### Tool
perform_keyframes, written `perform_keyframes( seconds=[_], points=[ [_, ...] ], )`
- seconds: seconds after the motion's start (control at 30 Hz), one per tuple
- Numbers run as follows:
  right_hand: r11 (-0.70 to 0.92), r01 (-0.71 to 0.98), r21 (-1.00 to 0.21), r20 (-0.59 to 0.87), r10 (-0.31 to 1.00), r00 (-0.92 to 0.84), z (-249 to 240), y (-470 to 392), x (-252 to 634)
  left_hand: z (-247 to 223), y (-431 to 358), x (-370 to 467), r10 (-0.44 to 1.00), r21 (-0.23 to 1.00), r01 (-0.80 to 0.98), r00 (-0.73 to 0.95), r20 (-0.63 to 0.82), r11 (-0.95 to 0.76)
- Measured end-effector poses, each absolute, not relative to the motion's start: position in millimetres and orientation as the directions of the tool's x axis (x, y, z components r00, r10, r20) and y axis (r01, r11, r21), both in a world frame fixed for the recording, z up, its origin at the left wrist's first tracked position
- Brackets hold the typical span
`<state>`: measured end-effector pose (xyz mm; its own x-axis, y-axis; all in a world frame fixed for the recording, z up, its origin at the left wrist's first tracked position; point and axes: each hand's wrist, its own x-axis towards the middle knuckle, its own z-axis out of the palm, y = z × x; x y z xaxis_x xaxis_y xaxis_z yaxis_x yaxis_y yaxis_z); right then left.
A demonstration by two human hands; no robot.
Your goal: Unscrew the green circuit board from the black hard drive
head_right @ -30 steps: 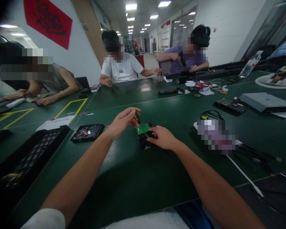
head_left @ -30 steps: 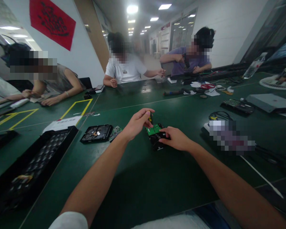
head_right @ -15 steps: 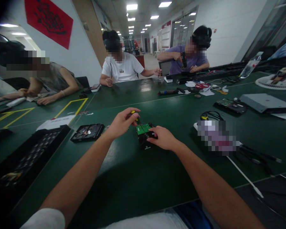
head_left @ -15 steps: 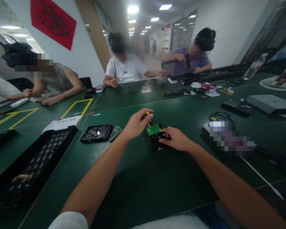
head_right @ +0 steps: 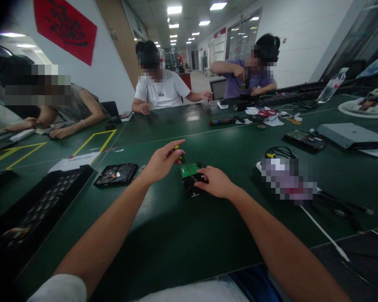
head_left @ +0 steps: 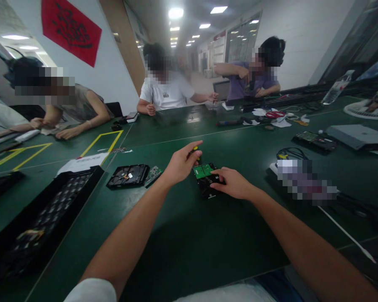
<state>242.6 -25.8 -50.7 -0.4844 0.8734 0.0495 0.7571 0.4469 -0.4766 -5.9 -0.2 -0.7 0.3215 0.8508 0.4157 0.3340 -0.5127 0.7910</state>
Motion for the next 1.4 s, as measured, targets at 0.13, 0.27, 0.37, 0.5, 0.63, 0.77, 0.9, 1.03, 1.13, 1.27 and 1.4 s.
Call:
perform_keyframes(
  seconds=[0.13,0.27,0.37,0.5,0.63,0.77,0.9,1.03,1.13,1.27,1.4],
  points=[
    [0.441,0.759,-0.479,0.038,0.874,-0.485,-53,-24,244,-3,3,-8,0.846,0.791,0.325,0.332,0.417,-0.518],
    [0.454,0.751,-0.48,0.056,0.87,-0.49,-57,-23,244,-4,5,-10,0.845,0.788,0.329,0.333,0.419,-0.52],
    [0.455,0.748,-0.483,0.057,0.869,-0.492,-57,-23,244,-3,4,-10,0.84,0.765,0.361,0.327,0.432,-0.534],
    [0.445,0.753,-0.485,0.036,0.87,-0.492,-54,-24,244,0,2,-10,0.835,0.713,0.436,0.312,0.453,-0.55],
    [0.453,0.752,-0.479,0.046,0.868,-0.494,-55,-24,244,1,2,-11,0.816,0.67,0.465,0.316,0.484,-0.578],
    [0.463,0.75,-0.472,0.062,0.866,-0.496,-57,-23,244,2,2,-11,0.786,0.62,0.484,0.354,0.507,-0.618],
    [0.456,0.755,-0.472,0.056,0.87,-0.491,-55,-23,244,4,1,-10,0.755,0.557,0.512,0.387,0.53,-0.654],
    [0.449,0.757,-0.476,0.045,0.872,-0.488,-55,-23,243,3,2,-10,0.731,0.497,0.544,0.408,0.547,-0.676],
    [0.461,0.75,-0.476,0.06,0.867,-0.495,-56,-23,244,2,4,-11,0.722,0.479,0.551,0.417,0.552,-0.684],
    [0.464,0.746,-0.477,0.066,0.866,-0.496,-58,-22,245,-1,4,-9,0.756,0.524,0.553,0.384,0.53,-0.648],
    [0.474,0.736,-0.484,0.084,0.862,-0.5,-62,-21,246,-2,1,-5,0.764,0.556,0.527,0.39,0.514,-0.643]
  ],
)
